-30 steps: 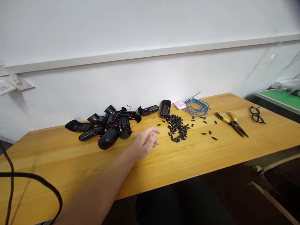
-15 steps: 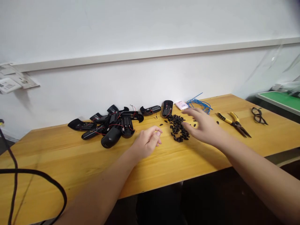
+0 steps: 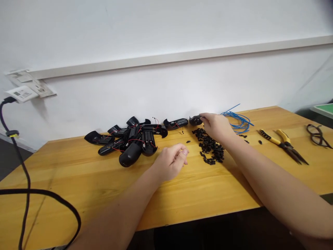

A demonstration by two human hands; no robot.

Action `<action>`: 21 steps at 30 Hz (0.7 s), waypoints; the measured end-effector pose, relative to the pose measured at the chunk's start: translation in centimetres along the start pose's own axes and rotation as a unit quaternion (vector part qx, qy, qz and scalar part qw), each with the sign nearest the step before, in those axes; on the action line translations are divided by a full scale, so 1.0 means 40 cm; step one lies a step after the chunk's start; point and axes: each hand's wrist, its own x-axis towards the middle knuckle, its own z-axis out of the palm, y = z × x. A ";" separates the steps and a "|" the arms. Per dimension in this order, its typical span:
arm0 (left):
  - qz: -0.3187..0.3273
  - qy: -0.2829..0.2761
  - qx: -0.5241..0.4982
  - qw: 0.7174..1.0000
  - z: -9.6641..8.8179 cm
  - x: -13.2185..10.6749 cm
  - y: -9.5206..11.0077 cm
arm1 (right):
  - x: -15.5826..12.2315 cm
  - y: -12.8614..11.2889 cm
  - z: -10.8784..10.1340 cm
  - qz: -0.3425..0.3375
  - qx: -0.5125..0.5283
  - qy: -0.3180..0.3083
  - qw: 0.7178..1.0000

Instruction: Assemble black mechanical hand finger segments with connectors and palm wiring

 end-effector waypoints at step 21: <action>0.046 0.231 0.195 0.952 0.028 0.011 0.018 | -0.100 -0.145 -0.067 0.103 0.497 -0.002 0.862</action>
